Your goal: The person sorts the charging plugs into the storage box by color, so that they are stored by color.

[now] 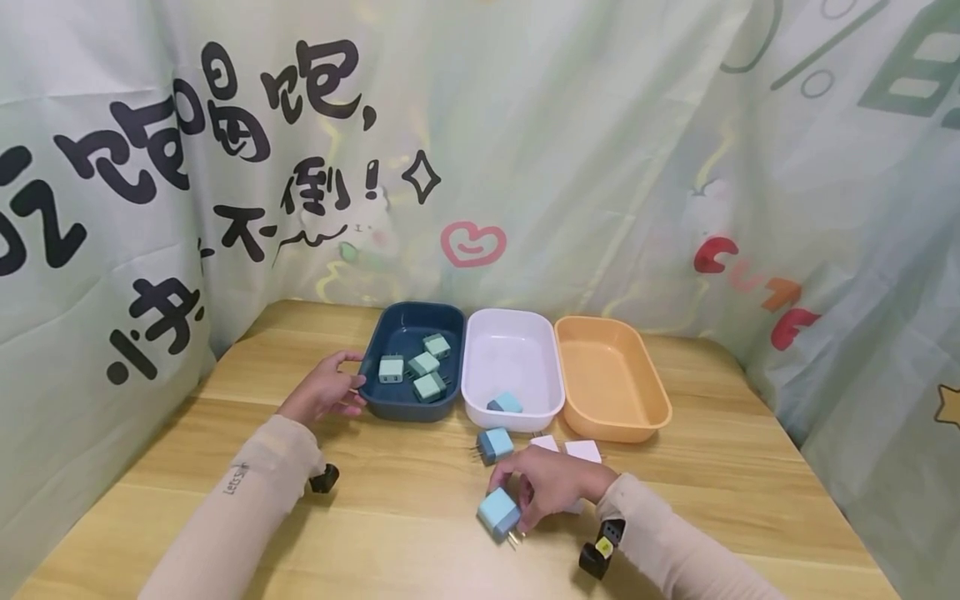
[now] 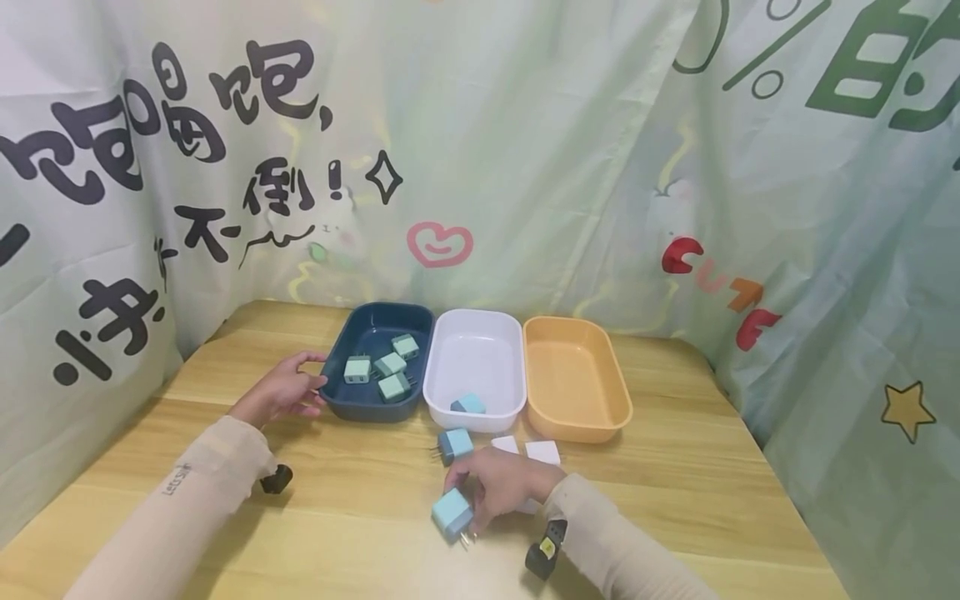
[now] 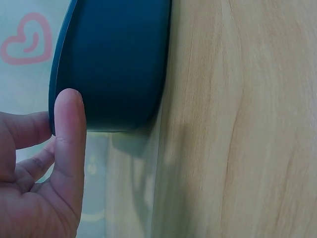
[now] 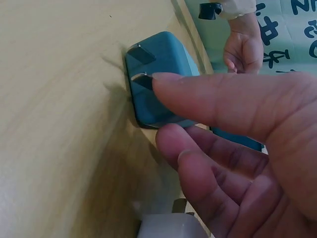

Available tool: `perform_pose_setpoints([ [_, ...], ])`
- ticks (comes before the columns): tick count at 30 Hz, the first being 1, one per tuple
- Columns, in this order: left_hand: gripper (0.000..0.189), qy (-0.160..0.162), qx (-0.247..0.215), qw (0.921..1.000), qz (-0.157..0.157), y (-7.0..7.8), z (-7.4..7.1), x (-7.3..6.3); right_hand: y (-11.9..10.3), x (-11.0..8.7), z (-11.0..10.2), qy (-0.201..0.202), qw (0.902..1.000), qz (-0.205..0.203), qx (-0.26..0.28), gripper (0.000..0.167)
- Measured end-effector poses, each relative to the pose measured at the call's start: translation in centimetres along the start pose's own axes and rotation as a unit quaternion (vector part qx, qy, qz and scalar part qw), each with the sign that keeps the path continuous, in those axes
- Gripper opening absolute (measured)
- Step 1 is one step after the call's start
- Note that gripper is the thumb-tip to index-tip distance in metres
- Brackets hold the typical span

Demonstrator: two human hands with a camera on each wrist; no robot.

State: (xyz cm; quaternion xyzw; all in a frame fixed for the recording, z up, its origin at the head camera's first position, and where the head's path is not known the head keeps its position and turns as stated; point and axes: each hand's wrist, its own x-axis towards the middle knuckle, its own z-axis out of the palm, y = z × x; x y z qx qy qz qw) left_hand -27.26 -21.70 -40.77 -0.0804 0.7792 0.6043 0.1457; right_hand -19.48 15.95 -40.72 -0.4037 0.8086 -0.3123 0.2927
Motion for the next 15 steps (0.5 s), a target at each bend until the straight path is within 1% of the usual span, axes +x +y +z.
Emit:
perform_pose_setpoints([
  [3,0.048,-0.002,-0.002,1.0000,0.002,0.0,0.0,-0.2,-0.1,-0.1,-0.2,0.007,1.0000,0.006,0.000,0.048],
  [9,0.049,-0.002,-0.005,1.0000,-0.006,-0.2,0.2,-0.6,-0.3,-0.2,-0.6,0.015,0.9998,0.008,0.009,0.048],
  [15,0.048,-0.004,-0.007,1.0000,-0.001,0.2,0.2,-0.4,-0.2,-0.2,-1.4,0.030,0.9995,0.005,0.014,0.049],
])
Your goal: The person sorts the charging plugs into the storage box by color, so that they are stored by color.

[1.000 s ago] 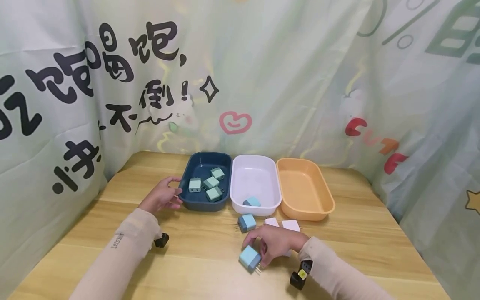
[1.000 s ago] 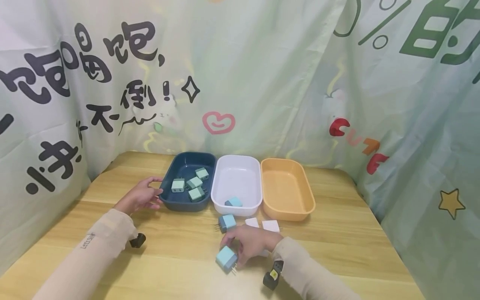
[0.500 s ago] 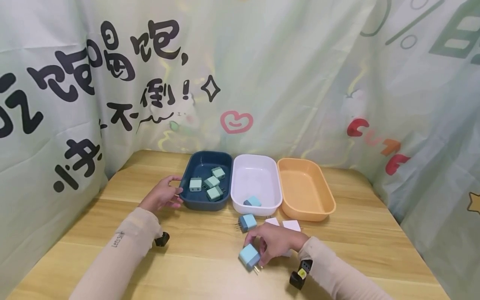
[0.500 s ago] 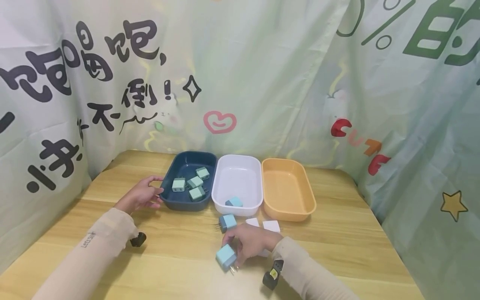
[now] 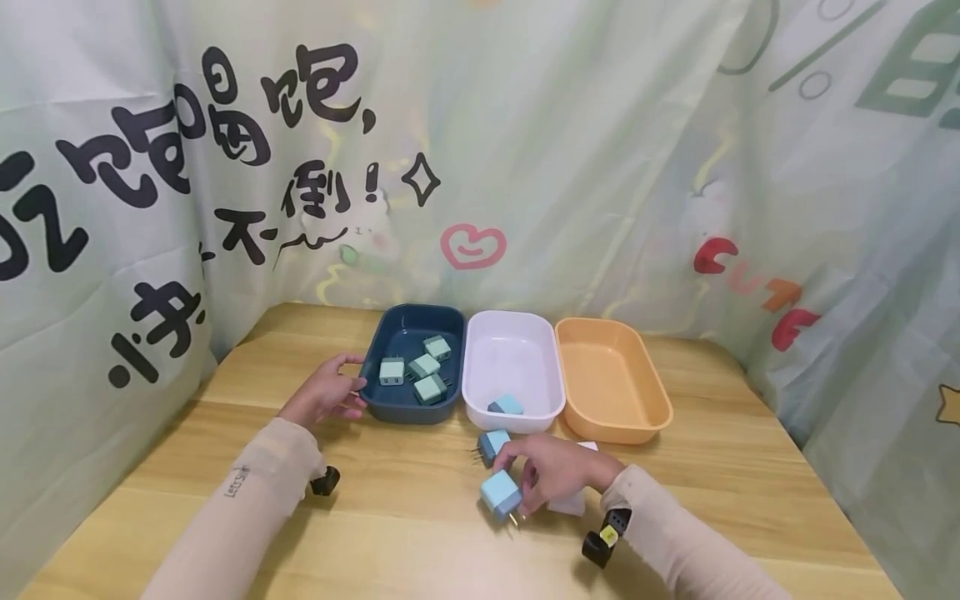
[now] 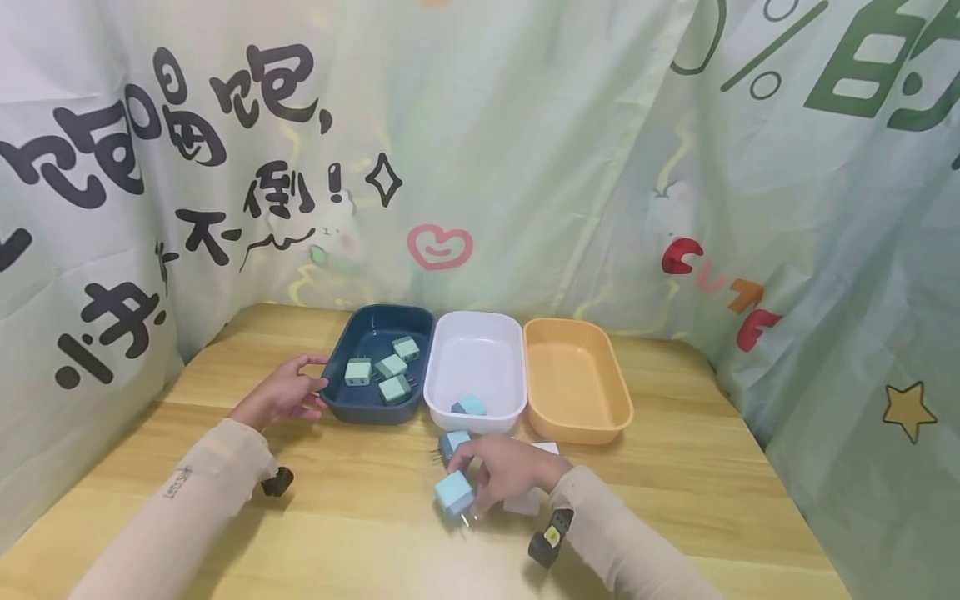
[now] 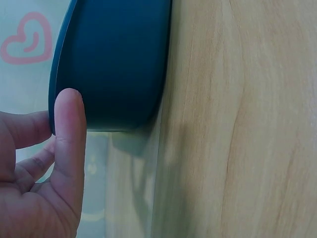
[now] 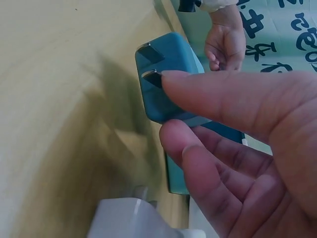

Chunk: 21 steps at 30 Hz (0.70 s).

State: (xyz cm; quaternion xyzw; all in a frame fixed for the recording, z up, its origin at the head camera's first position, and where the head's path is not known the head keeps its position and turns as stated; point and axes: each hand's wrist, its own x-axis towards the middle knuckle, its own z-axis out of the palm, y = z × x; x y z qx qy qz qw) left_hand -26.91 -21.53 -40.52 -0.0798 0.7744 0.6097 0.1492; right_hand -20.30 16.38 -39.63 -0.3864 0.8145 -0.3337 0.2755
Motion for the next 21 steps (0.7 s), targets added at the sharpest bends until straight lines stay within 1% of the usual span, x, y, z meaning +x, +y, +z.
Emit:
perform_pose_setpoints([
  [5,0.047,0.003,0.005,1.0000,-0.002,0.3,-0.1,0.1,0.1,0.1,-0.7,0.009,0.9999,-0.010,-0.001,0.047],
  [10,0.048,0.004,0.007,1.0000,-0.001,0.4,0.0,0.2,0.2,0.1,-1.2,0.029,0.9993,-0.022,-0.002,0.047],
  [17,0.048,0.006,0.006,1.0000,-0.002,0.4,0.1,-0.1,0.1,0.0,-1.7,0.053,0.9986,-0.005,-0.001,0.047],
  [21,0.048,0.004,0.005,1.0000,0.001,0.4,0.1,-0.1,-0.2,-0.1,-2.1,0.062,0.9981,-0.009,0.000,0.047],
])
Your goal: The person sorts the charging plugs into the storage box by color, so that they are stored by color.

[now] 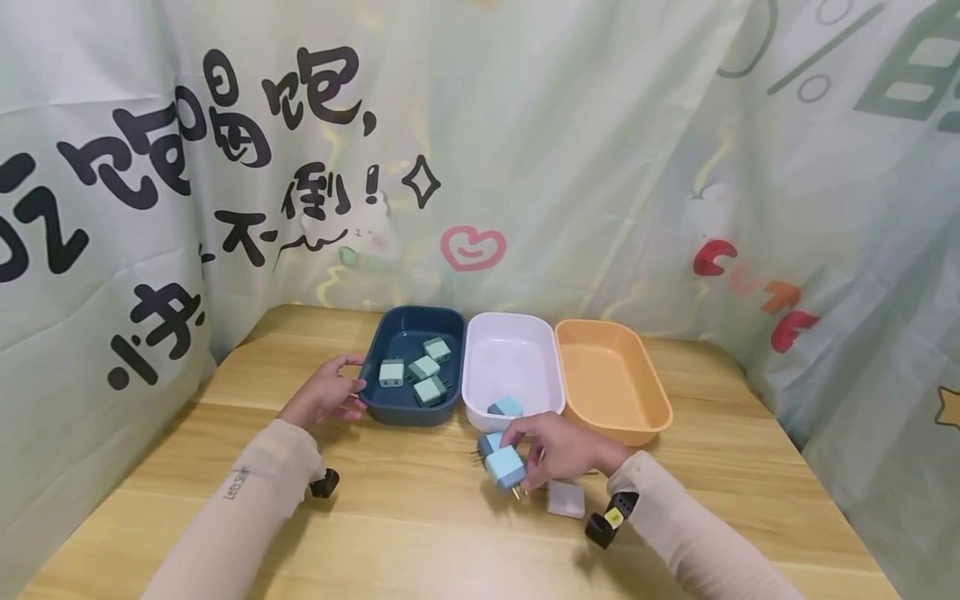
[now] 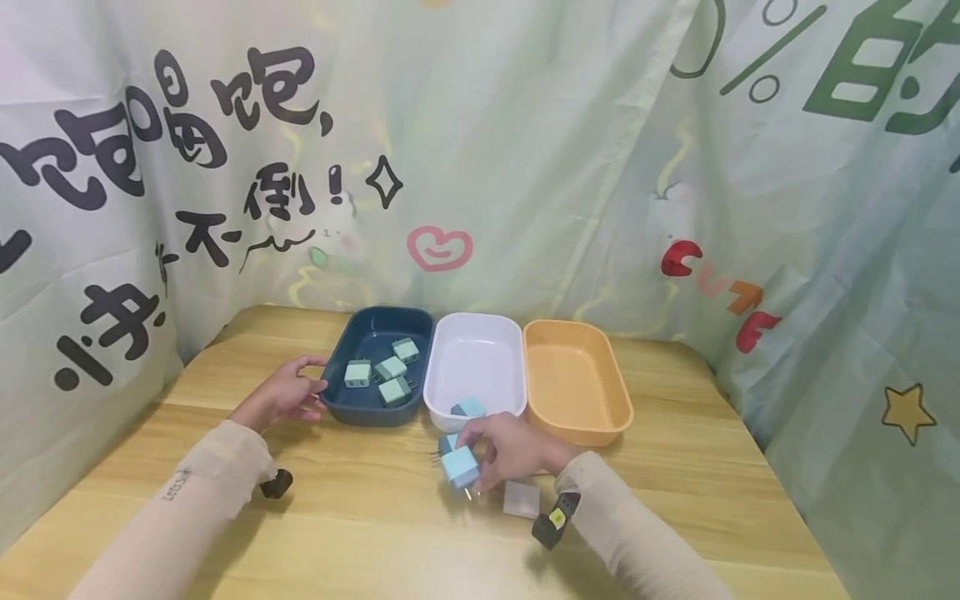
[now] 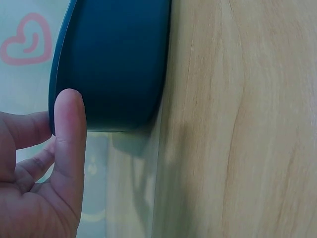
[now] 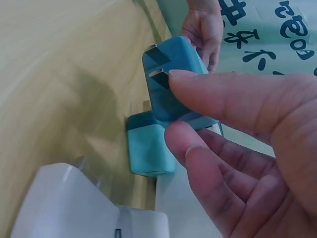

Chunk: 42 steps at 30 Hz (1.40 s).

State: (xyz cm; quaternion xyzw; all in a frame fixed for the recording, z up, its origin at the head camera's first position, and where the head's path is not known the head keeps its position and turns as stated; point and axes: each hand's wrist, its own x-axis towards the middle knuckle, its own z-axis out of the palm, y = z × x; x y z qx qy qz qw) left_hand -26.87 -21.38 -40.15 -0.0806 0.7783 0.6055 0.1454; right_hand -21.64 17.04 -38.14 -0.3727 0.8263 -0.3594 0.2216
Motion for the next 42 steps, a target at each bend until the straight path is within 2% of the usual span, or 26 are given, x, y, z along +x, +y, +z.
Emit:
perform_pose_setpoints([
  [8,0.047,0.002,0.002,1.0000,0.002,-0.2,-0.1,0.1,-0.1,0.3,-1.2,0.011,0.9999,-0.005,-0.011,0.046],
  [23,0.047,0.001,0.003,1.0000,0.002,-0.2,0.0,0.2,0.2,1.1,-3.1,0.048,0.9984,0.029,-0.008,0.046],
  [29,0.047,0.002,0.004,1.0000,0.003,-0.2,0.0,0.1,0.5,1.5,-3.8,0.051,0.9982,0.032,-0.002,0.044],
  [42,0.048,0.003,0.004,1.0000,0.000,0.1,0.0,0.0,1.4,2.5,-5.2,0.084,0.9933,0.079,0.011,0.043],
])
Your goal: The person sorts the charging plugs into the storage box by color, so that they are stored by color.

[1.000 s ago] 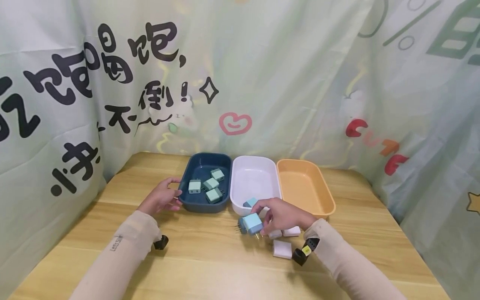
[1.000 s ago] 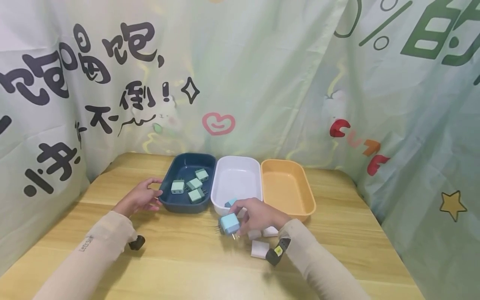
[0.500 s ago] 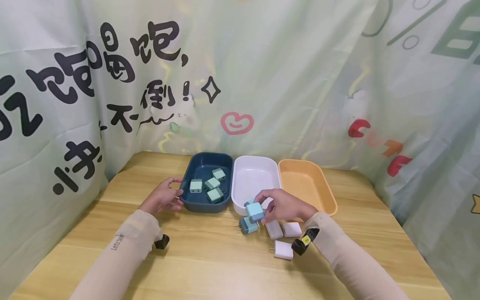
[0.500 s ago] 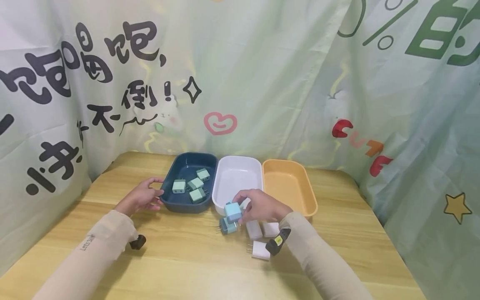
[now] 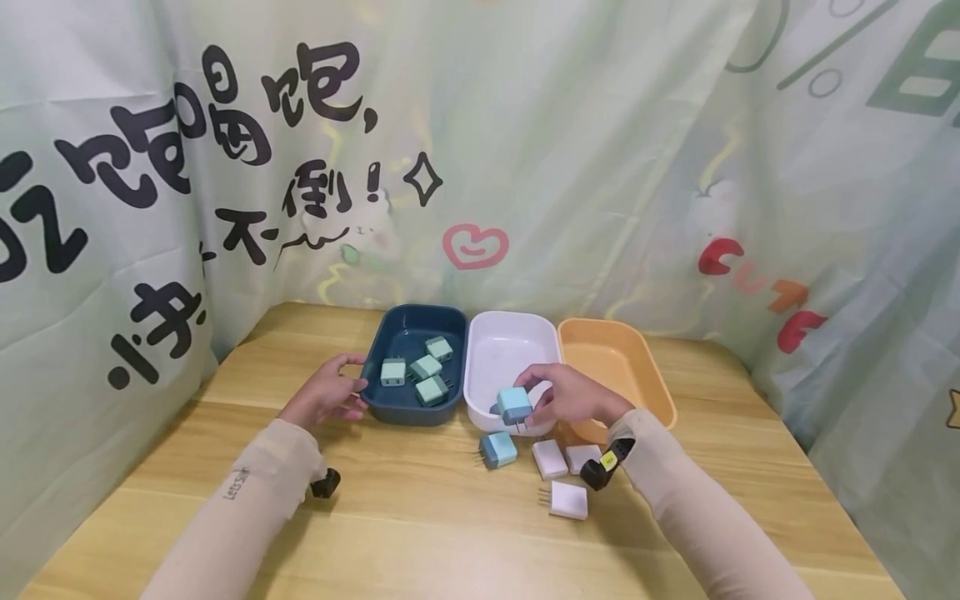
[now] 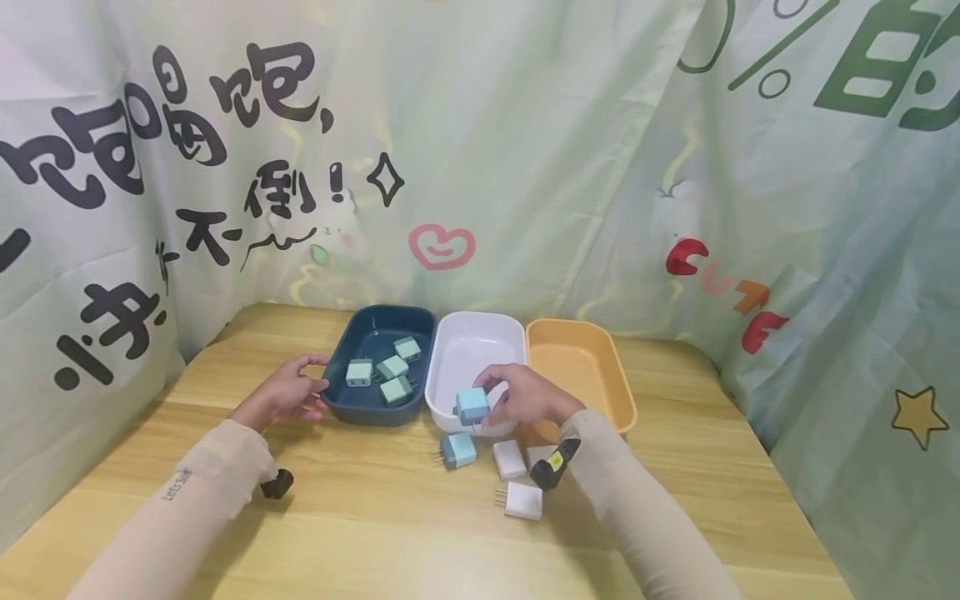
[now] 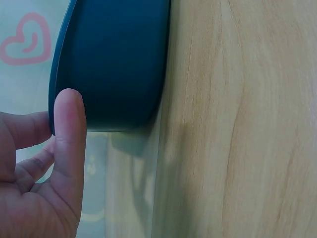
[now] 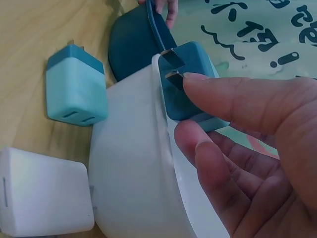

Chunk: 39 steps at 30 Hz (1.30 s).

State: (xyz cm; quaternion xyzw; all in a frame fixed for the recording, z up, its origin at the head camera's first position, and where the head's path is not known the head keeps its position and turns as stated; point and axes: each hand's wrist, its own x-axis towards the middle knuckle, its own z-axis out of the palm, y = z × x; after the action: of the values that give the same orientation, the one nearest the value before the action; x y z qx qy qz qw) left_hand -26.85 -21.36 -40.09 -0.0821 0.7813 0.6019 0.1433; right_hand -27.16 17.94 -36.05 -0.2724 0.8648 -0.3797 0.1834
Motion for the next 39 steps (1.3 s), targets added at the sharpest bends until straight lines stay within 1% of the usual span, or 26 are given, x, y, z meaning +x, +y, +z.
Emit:
perform_pose_setpoints([
  [16,0.047,0.001,-0.010,0.9999,0.006,-0.3,-0.1,0.2,0.7,1.7,-0.9,0.012,0.9999,0.003,0.010,0.043],
  [25,0.046,0.002,-0.009,0.9999,0.010,-0.3,0.1,0.1,1.3,2.5,-1.1,0.026,0.9994,0.023,0.004,0.041],
  [30,0.046,0.001,-0.009,0.9999,0.011,-0.3,0.0,0.2,1.7,3.2,-1.3,0.032,0.9986,0.041,0.005,0.042],
  [35,0.046,0.002,-0.008,0.9999,0.011,-0.4,-0.1,0.1,1.9,3.9,-1.4,0.047,0.9968,0.064,0.001,0.043],
  [39,0.046,0.001,-0.007,0.9999,0.009,-0.5,-0.1,0.2,2.2,4.3,-1.5,0.049,0.9958,0.077,-0.005,0.043],
])
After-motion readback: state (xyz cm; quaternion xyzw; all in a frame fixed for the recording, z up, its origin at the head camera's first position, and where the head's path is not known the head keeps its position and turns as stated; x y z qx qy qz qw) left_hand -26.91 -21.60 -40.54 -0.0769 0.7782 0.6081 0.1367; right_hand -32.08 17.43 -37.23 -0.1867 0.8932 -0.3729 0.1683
